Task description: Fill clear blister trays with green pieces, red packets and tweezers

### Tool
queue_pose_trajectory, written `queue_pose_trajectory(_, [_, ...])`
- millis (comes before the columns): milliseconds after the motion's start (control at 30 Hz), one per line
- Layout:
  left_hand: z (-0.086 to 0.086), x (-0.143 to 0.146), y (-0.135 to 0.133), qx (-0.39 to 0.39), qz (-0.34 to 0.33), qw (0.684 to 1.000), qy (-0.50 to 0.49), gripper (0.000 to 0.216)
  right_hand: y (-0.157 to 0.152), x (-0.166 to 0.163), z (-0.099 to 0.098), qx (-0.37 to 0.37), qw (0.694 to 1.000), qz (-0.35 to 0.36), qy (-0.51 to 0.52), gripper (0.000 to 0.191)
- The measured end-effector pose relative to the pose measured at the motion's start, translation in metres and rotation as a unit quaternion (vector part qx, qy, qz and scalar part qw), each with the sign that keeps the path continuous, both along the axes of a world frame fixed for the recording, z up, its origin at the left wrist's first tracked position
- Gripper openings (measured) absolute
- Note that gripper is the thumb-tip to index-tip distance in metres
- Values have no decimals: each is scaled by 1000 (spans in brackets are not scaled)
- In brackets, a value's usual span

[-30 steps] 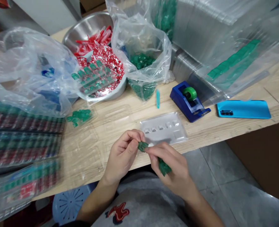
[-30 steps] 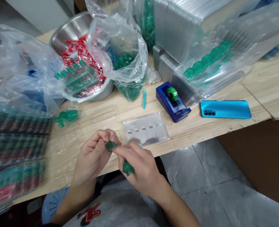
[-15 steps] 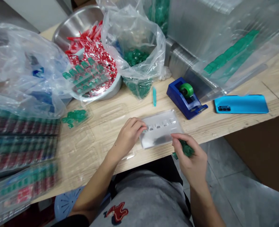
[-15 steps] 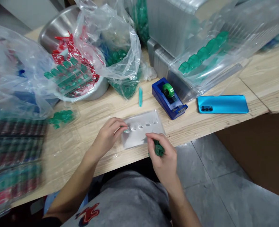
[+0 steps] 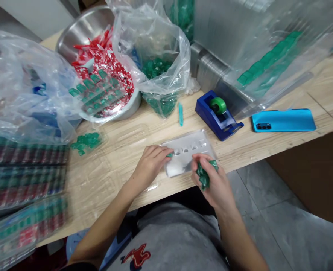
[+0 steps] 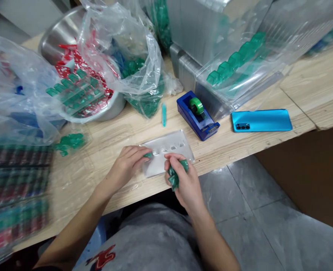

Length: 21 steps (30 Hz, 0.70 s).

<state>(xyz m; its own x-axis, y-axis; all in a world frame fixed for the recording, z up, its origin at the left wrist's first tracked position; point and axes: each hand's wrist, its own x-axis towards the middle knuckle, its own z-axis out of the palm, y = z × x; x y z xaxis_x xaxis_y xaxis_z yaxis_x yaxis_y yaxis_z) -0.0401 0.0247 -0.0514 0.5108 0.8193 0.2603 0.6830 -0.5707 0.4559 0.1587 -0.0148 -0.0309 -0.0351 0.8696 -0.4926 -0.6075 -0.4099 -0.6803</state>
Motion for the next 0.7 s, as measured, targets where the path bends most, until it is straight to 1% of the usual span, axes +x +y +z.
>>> queue_pose_trajectory(33, [4, 1, -3, 10, 13, 1000, -10, 32, 3, -5, 1, -23, 998, -4, 51, 31])
queue_pose_trajectory(67, [9, 4, -7, 17, 29, 999, -32, 35, 5, -9, 2, -38, 996, -7, 80, 33])
queue_pose_trajectory(133, [23, 11, -16, 12, 45, 995, -89, 33, 8, -18, 5, -43, 994, -23, 94, 35])
queue_pose_trajectory(233, [43, 27, -31, -34, 5, 991, -131, 27, 8, -26, 5, -12, 997, -61, 49, 31])
queue_pose_trajectory(300, [49, 37, -36, -59, -20, 989, -133, 26, 7, -29, 4, 25, 997, -77, 0, 28])
queue_pose_trajectory(400, [48, 43, -37, -105, -24, 980, -169, 16, 5, -29, 0, 75, 994, -75, -37, 22])
queue_pose_trajectory(467, [46, 42, -35, -140, -18, 966, -215, 12, 4, -28, -3, 84, 993, -76, -32, 19])
queue_pose_trajectory(533, [45, 40, -35, -165, -9, 957, -238, 14, 3, -26, -5, 87, 992, -84, -39, 18])
queue_pose_trajectory(633, [45, 41, -36, -170, -10, 965, -199, 24, 2, -26, -5, 106, 987, -88, -84, 17])
queue_pose_trajectory(700, [45, 42, -38, -164, -14, 969, -186, 25, 2, -27, -4, 120, 983, -90, -109, 17])
